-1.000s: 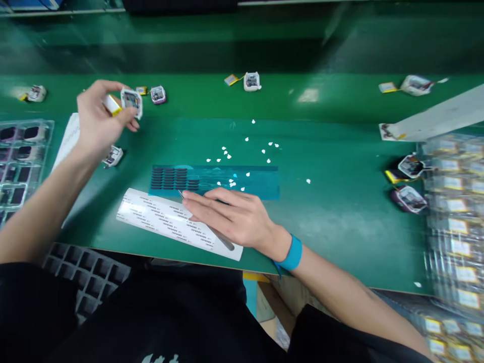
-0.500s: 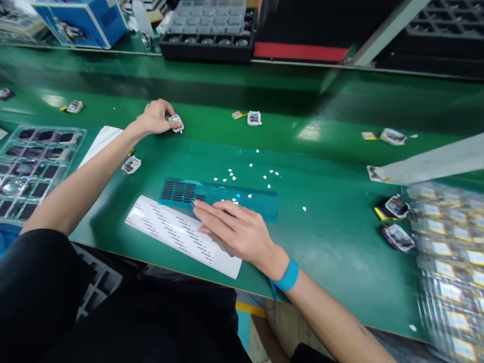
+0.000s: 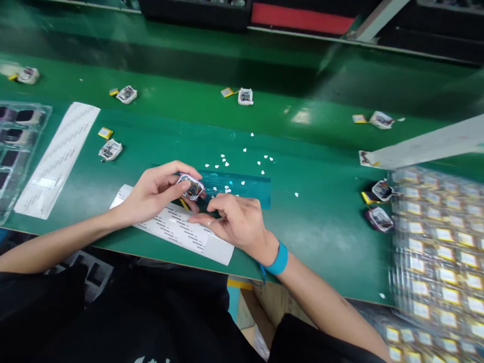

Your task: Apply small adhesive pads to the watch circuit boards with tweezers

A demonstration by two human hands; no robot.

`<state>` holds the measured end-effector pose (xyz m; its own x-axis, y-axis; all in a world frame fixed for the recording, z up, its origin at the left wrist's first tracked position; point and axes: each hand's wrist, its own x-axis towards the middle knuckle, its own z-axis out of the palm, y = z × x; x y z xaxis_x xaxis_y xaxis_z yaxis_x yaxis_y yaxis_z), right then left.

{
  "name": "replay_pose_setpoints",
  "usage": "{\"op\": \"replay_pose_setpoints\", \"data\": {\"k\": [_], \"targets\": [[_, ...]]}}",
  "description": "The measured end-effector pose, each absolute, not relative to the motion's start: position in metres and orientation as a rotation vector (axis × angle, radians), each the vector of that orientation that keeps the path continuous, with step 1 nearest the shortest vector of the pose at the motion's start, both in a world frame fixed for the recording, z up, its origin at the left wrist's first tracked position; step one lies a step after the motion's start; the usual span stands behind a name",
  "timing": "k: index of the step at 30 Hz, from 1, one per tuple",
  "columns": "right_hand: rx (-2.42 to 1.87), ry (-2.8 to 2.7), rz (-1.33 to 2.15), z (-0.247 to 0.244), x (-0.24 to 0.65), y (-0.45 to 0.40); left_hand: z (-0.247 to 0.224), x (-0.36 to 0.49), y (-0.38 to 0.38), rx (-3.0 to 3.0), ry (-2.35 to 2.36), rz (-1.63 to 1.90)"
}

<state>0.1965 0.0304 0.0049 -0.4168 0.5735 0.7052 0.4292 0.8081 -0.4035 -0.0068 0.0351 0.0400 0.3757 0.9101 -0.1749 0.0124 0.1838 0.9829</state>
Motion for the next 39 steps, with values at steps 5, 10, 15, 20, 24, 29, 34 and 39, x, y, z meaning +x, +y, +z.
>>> {"op": "replay_pose_setpoints", "data": {"k": [5, 10, 15, 20, 24, 29, 34, 39], "targets": [[-0.797, -2.182, 0.067, 0.002, 0.196, 0.029, 0.040, -0.005, 0.028, 1.280, 1.003, 0.823], [-0.855, -2.193, 0.015, 0.001, 0.199, 0.029, 0.040, -0.006, 0.023, 1.200, 1.013, 0.856], [-0.802, -2.285, 0.013, 0.002, 0.201, 0.025, 0.035, -0.007, 0.016, 1.256, 1.066, 0.847], [-0.719, -2.398, -0.084, 0.009, 0.203, 0.021, 0.038, -0.008, 0.007, 1.435, 1.145, 0.827], [-0.573, -2.460, -0.119, 0.020, 0.204, 0.022, 0.038, -0.009, 0.003, 1.577, 1.153, 0.864], [-0.534, -2.529, -0.096, 0.018, 0.206, 0.025, 0.030, -0.011, 0.003, 1.788, 1.152, 0.890], [-0.526, -2.515, -0.057, 0.011, 0.214, 0.032, 0.029, -0.013, 0.011, 1.634, 1.107, 0.940], [-0.460, -2.513, 0.021, 0.015, 0.215, 0.030, 0.030, -0.013, 0.014, 1.691, 1.086, 0.966]]}}
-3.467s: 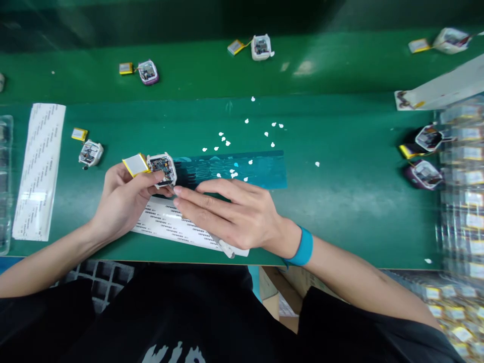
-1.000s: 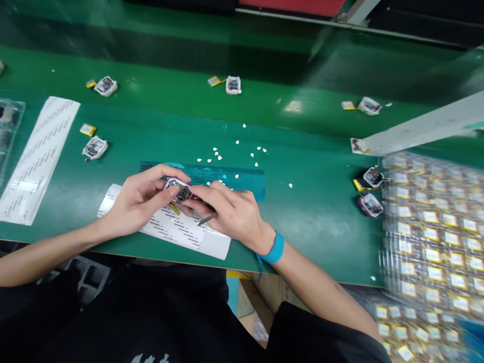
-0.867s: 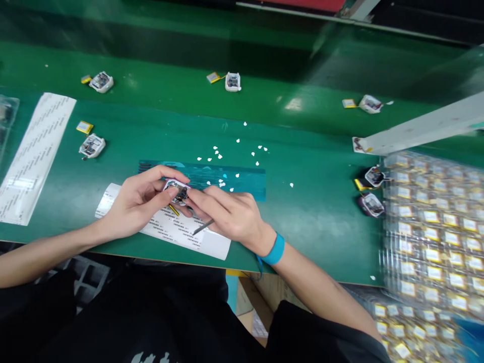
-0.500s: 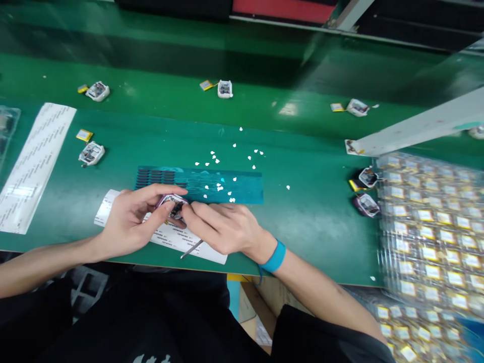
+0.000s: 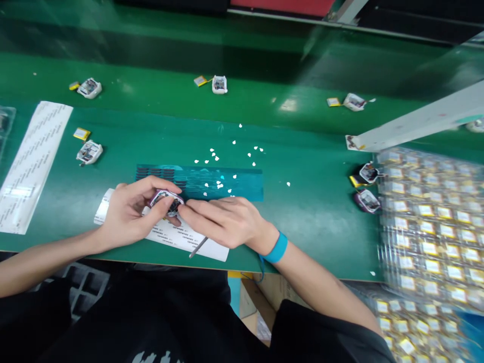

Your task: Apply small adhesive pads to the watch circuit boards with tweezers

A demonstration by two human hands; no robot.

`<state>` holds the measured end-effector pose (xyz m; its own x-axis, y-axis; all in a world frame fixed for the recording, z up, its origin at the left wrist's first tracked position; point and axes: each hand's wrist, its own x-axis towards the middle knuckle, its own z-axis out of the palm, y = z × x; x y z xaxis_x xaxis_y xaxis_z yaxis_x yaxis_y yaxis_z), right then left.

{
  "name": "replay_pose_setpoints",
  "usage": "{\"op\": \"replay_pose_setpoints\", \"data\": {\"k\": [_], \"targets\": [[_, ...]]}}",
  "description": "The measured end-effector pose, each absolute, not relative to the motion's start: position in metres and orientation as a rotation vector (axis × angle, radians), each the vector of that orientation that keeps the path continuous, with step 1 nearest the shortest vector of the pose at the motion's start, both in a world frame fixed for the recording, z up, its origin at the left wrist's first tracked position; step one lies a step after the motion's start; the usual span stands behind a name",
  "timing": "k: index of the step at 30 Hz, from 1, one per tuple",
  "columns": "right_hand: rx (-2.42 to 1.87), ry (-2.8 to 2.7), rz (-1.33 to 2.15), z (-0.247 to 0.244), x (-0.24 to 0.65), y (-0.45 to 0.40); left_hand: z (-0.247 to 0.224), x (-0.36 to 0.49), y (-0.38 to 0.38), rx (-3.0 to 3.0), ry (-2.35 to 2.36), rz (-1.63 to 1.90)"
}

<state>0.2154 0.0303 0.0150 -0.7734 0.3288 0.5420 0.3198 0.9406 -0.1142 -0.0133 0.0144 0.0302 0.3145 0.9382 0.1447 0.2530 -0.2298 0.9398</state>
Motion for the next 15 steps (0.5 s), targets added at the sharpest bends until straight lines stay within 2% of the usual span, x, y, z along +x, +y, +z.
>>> {"op": "replay_pose_setpoints", "data": {"k": [3, 6, 15], "targets": [[-0.636, -2.400, 0.079, 0.014, 0.209, 0.024, 0.028, -0.012, 0.013, 1.808, 1.016, 0.928], [-0.741, -2.252, 0.106, 0.010, 0.205, 0.020, 0.028, -0.011, 0.012, 1.667, 0.913, 0.866], [-0.627, -2.456, 0.057, 0.014, 0.214, 0.021, 0.035, -0.011, 0.014, 1.224, 0.808, 0.687]]}}
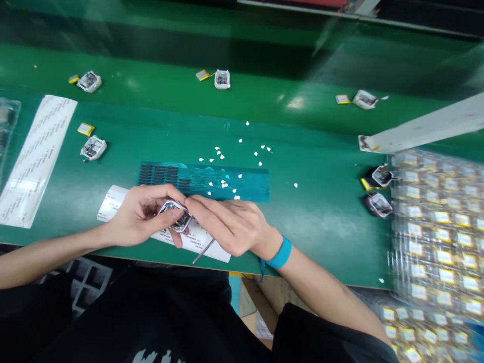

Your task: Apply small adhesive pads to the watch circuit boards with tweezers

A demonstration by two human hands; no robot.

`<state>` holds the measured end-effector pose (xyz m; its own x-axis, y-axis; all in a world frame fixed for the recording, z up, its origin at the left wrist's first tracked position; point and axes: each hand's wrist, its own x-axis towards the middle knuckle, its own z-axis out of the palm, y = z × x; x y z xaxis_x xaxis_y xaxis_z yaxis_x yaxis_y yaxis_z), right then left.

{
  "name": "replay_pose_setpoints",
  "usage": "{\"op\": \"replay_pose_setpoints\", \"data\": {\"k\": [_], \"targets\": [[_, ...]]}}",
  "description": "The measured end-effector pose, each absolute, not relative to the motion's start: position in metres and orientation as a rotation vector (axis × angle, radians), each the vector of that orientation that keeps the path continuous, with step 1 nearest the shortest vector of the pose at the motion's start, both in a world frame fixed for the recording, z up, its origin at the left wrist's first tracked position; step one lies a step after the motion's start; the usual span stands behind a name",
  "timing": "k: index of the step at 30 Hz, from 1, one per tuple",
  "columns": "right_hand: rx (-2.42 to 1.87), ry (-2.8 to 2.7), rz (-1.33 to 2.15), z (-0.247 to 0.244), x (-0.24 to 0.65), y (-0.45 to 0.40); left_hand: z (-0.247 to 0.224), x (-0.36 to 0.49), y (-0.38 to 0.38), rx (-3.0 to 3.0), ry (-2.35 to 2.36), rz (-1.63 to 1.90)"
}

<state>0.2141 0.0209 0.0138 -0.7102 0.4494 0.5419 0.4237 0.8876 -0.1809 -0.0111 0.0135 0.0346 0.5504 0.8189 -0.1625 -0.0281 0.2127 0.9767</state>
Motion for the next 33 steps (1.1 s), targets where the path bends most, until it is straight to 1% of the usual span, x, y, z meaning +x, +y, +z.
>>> {"op": "replay_pose_setpoints", "data": {"k": [3, 5, 11, 15, 19, 23, 27, 30, 33], "targets": [[-0.876, -2.321, -0.164, 0.012, 0.212, 0.027, 0.034, -0.011, 0.015, 1.184, 0.832, 0.698], [-0.945, -2.283, -0.241, 0.011, 0.212, 0.030, 0.034, -0.011, 0.015, 1.166, 0.856, 0.718], [-0.693, -2.470, -0.132, 0.009, 0.217, 0.032, 0.032, -0.012, 0.016, 1.164, 0.887, 0.697], [-0.691, -2.448, -0.127, 0.010, 0.216, 0.030, 0.030, -0.011, 0.014, 1.224, 0.978, 0.757], [-0.708, -2.396, -0.040, 0.007, 0.206, 0.022, 0.023, -0.009, 0.005, 1.346, 1.065, 0.827], [-0.734, -2.348, 0.000, 0.006, 0.195, 0.010, 0.016, -0.006, -0.004, 1.656, 1.109, 0.975], [-0.787, -2.428, -0.070, 0.009, 0.193, 0.004, 0.016, -0.005, -0.004, 1.961, 1.139, 1.162], [-0.798, -2.430, -0.076, 0.012, 0.193, 0.004, 0.017, -0.006, -0.002, 2.092, 1.159, 1.205], [-0.787, -2.395, -0.006, 0.012, 0.193, 0.005, 0.017, -0.007, -0.001, 2.073, 1.162, 1.193]]}}
